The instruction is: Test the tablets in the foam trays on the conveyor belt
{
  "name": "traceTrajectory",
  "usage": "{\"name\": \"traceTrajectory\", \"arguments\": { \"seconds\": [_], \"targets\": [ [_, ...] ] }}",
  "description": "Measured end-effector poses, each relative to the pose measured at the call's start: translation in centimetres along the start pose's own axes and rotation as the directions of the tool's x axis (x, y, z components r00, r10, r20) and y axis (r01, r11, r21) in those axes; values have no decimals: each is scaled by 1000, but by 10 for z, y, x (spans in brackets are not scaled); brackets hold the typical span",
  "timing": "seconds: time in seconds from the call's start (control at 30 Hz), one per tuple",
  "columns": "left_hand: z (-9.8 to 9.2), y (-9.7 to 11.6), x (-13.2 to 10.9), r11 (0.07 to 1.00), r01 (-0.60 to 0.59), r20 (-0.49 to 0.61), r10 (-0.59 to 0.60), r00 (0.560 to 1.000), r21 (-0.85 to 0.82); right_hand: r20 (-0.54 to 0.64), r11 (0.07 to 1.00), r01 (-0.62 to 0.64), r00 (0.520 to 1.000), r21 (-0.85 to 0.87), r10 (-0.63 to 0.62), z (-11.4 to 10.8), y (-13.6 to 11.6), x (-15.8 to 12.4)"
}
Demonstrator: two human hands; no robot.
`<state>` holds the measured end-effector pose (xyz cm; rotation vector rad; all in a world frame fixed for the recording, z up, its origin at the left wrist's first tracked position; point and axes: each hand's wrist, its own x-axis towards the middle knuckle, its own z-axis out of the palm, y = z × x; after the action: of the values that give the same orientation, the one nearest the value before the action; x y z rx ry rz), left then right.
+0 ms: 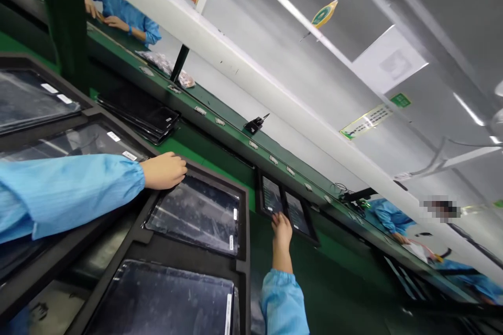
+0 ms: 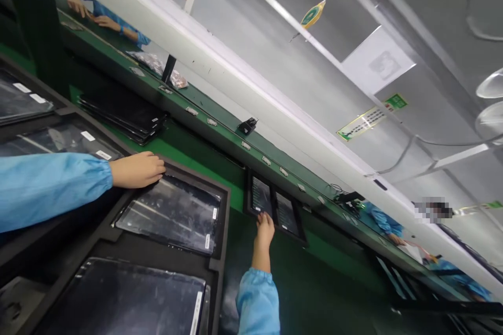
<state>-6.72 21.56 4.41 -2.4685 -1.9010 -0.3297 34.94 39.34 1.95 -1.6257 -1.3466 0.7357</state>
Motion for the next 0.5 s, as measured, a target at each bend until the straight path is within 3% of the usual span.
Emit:
{"name": "traceTrajectory", "arguments": {
  "seconds": [0.1,0.13,0.17,0.2,0.23,0.27,0.3,0.33,0.37,0.4,0.5],
  "targets": [
    [2,-5,2,1000,24,28,-24,999,-7,148,986,165,975,27,-167,11,-38,-65],
    [1,-6,3,999,35,39,-35,999,-9,217,973,227,949,36,-229,14,-52,-94],
    [1,-7,3,999,45,51,-45,998,-10,321,947,316,893,51,-316,18,-65,-124],
    [1,-8,3,998,54,63,-53,997,-10,482,852,519,729,73,-485,22,-78,-154],
    [0,-9,4,998,62,74,-61,995,-8,621,726,676,517,127,-590,27,-88,-182],
    [0,-10,4,998,69,83,-68,994,-6,716,607,772,315,187,-622,33,-96,-207],
    [1,-11,6,997,74,88,-74,993,-4,780,507,828,148,238,-609,39,-102,-228],
    [1,-12,7,997,77,88,-76,993,-5,829,453,853,42,261,-557,47,-105,-244],
    [2,-13,8,997,75,82,-74,994,-10,868,423,869,-15,257,-497,54,-106,-256],
    [3,-13,9,998,67,68,-66,995,-20,898,409,882,-37,235,-438,61,-105,-264],
    [8,-11,4,996,13,-29,-15,999,-93,940,368,919,-10,143,-341,70,-102,-276]
  ]
}}
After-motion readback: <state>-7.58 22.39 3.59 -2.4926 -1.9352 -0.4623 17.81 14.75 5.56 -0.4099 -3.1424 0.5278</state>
